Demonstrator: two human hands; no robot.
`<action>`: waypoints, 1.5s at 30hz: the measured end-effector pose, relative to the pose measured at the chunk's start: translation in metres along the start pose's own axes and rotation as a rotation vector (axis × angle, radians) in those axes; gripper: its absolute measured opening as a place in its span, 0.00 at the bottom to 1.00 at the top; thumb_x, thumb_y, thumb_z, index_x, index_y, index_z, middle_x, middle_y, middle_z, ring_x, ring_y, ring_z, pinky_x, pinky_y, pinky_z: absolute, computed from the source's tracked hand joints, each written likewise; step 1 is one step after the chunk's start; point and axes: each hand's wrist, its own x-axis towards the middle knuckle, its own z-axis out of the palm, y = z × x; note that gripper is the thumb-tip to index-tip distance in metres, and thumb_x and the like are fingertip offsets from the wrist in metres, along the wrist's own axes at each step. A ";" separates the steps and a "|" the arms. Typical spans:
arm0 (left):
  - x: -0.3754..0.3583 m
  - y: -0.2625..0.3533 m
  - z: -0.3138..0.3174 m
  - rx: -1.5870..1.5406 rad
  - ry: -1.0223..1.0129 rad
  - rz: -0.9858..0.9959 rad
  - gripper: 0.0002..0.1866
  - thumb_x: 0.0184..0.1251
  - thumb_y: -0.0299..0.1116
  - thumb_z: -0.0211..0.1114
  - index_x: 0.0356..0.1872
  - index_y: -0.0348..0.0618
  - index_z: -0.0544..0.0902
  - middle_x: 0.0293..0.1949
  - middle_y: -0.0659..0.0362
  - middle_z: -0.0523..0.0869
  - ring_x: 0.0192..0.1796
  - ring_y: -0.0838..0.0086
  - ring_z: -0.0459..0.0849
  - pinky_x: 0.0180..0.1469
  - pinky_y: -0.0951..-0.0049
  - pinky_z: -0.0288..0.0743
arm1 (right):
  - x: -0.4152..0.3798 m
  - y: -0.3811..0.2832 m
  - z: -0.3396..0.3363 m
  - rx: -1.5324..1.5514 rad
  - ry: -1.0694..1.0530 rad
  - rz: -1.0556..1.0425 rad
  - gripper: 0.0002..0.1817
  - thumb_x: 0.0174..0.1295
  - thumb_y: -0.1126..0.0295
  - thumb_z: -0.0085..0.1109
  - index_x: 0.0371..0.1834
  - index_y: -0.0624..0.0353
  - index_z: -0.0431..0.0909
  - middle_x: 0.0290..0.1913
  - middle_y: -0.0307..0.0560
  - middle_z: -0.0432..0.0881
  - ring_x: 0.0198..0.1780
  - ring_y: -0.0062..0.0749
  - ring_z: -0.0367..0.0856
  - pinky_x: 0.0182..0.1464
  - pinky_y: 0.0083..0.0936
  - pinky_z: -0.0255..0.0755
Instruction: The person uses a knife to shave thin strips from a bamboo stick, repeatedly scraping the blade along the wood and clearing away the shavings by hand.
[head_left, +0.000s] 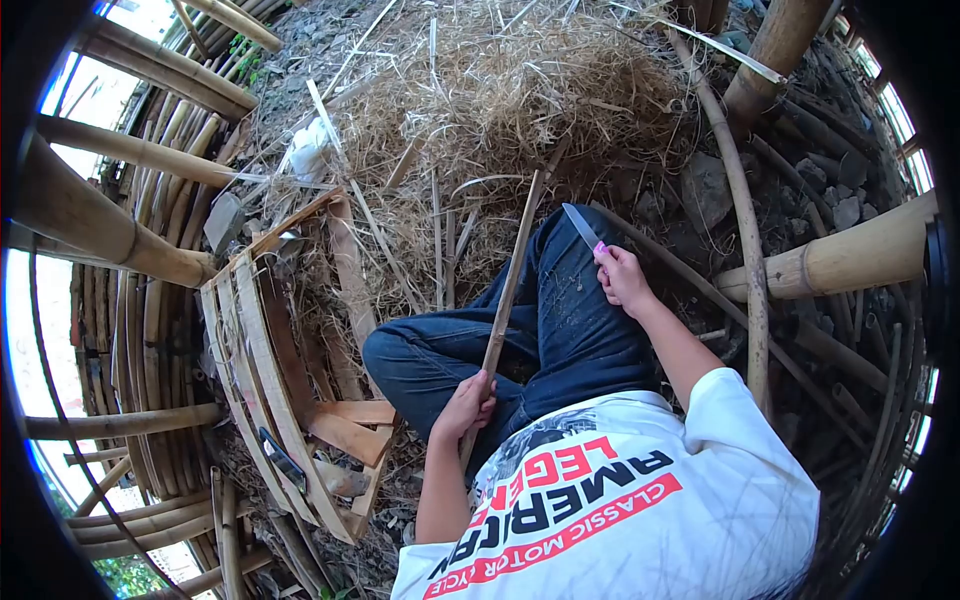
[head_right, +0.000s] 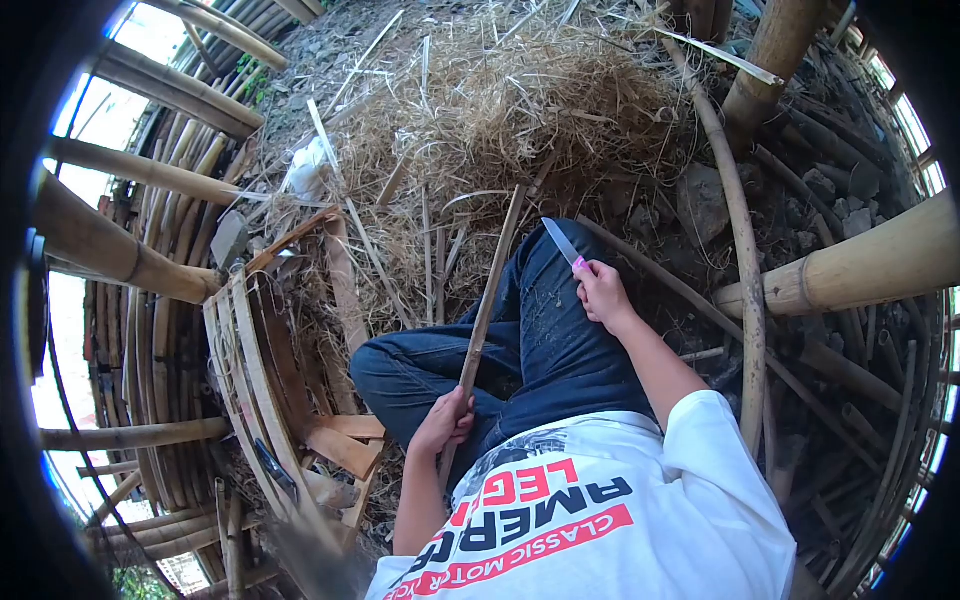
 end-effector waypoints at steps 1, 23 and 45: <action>0.000 0.000 0.000 -0.004 0.000 -0.019 0.19 0.79 0.52 0.44 0.36 0.48 0.69 0.19 0.69 0.63 0.17 0.84 0.59 0.18 0.81 0.55 | 0.000 0.000 0.000 0.001 -0.001 0.001 0.11 0.69 0.59 0.54 0.31 0.51 0.70 0.17 0.32 0.66 0.10 0.13 0.56 0.11 0.17 0.46; -0.022 -0.005 0.036 0.560 0.134 0.239 0.19 0.80 0.41 0.44 0.34 0.36 0.71 0.25 0.56 0.73 0.30 0.70 0.70 0.36 0.68 0.67 | -0.034 0.002 0.004 -0.157 -0.085 -0.384 0.16 0.74 0.57 0.44 0.34 0.57 0.70 0.19 0.34 0.66 0.23 0.17 0.67 0.26 0.18 0.62; -0.079 0.011 0.075 0.659 0.157 -0.045 0.23 0.80 0.43 0.45 0.35 0.30 0.74 0.25 0.51 0.76 0.30 0.69 0.71 0.40 0.68 0.70 | -0.078 0.034 0.001 -1.099 0.025 -0.534 0.24 0.71 0.50 0.50 0.25 0.58 0.75 0.20 0.59 0.80 0.25 0.56 0.82 0.27 0.45 0.76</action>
